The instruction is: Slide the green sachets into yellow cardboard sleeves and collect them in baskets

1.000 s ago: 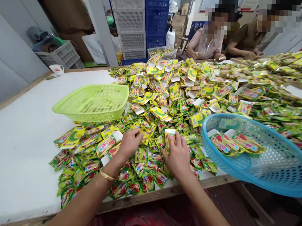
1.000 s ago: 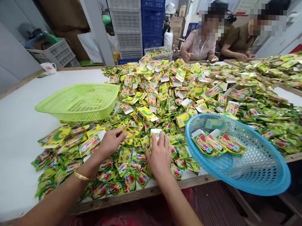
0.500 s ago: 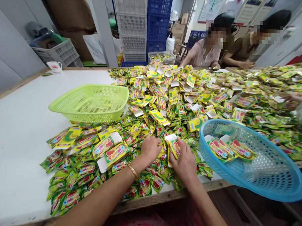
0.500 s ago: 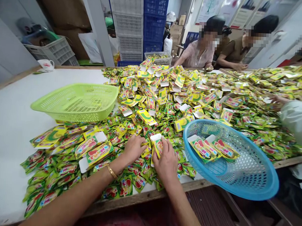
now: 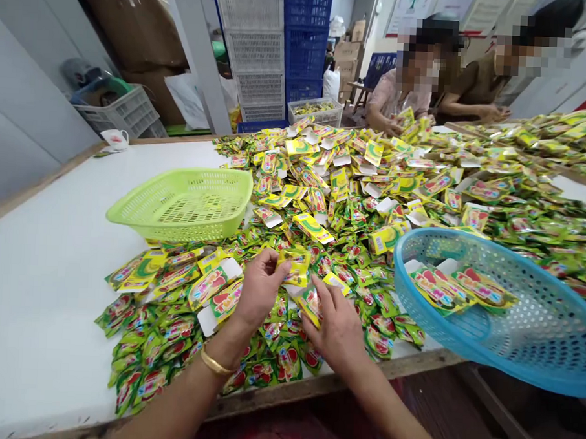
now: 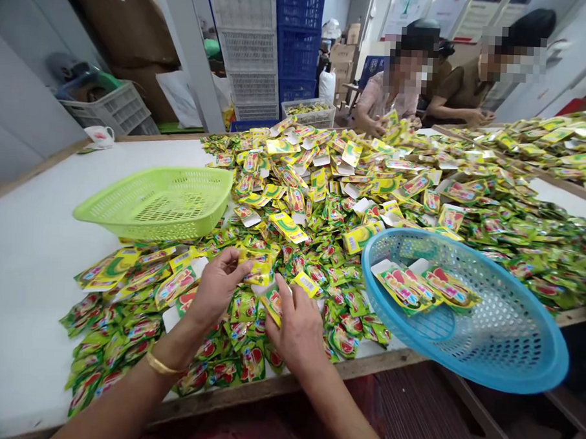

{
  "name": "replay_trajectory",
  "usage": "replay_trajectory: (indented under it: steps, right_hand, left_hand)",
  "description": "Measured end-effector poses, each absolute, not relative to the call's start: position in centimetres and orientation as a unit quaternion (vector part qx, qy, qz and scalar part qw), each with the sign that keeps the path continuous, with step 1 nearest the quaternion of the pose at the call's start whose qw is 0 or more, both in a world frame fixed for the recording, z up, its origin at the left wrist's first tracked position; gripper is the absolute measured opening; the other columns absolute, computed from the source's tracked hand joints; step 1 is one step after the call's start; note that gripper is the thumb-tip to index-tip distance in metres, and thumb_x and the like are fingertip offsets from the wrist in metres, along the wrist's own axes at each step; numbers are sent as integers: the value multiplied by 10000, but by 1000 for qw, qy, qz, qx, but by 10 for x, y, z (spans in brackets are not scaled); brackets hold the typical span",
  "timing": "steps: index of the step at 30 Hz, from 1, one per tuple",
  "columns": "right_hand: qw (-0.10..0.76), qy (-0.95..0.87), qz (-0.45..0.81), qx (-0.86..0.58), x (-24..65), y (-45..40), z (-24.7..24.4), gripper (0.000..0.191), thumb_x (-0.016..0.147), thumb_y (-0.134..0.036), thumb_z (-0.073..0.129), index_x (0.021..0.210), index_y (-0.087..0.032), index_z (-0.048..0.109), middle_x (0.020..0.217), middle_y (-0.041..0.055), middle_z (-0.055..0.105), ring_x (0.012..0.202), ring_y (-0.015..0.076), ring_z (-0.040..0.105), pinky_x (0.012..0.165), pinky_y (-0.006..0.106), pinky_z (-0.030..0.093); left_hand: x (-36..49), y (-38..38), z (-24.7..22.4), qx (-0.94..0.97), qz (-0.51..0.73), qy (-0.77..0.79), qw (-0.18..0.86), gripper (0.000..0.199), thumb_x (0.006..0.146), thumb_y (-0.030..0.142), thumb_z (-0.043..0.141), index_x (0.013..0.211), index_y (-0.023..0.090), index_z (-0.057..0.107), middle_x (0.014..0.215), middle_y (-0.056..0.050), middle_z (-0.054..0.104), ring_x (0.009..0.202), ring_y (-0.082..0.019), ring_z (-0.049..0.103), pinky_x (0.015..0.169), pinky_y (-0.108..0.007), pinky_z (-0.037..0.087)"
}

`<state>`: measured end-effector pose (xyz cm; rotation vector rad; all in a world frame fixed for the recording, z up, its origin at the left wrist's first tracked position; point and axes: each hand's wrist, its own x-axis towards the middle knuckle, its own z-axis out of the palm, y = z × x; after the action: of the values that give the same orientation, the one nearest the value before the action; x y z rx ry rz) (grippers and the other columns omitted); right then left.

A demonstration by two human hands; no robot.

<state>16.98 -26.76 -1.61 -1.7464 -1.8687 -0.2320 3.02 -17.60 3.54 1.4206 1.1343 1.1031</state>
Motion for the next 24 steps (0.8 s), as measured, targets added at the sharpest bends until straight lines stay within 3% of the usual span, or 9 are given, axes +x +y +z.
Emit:
replay_trajectory:
  steps: [5,7,11,16,24]
  right_hand:
    - [312,-713,-61,-625,158,-266,-14,601,822,-311,498,1383,-160,343,1063,118,562,912,242,568,758,374,501]
    - [316,-710,-48,-627,157,-265,-13,605,820,-306,498,1385,-158,338,1058,113,562,892,234,581,736,364,514]
    - [316,-699,-50,-640,156,-263,-13,629,816,-324,511,1391,-147,328,1055,112,561,851,226,593,688,349,526]
    - [316,-726,-71,-606,157,-262,-14,618,830,-314,497,1399,-149,323,1071,119,557,926,232,573,746,352,515]
    - [294,-773,-92,-554,154,-263,-16,587,844,-302,487,1388,-136,345,1076,129,569,928,230,555,755,351,484]
  left_hand:
    - [33,-185,22,630,459,483,400,149,782,301,528,711,191,459,659,40,455,628,-105,453,600,-215,402]
    - [31,-188,22,652,461,475,371,104,794,286,529,806,184,517,732,19,504,695,-118,495,669,-235,431]
    - [20,-187,34,719,389,448,364,318,777,228,536,1090,190,580,884,-17,581,802,-141,537,769,-268,442]
    - [4,-176,48,744,280,446,412,226,741,210,519,890,166,683,838,-15,581,615,-104,475,578,-223,405]
    - [-6,-173,60,794,155,431,400,291,700,171,481,859,175,725,667,16,620,551,-108,437,527,-215,324]
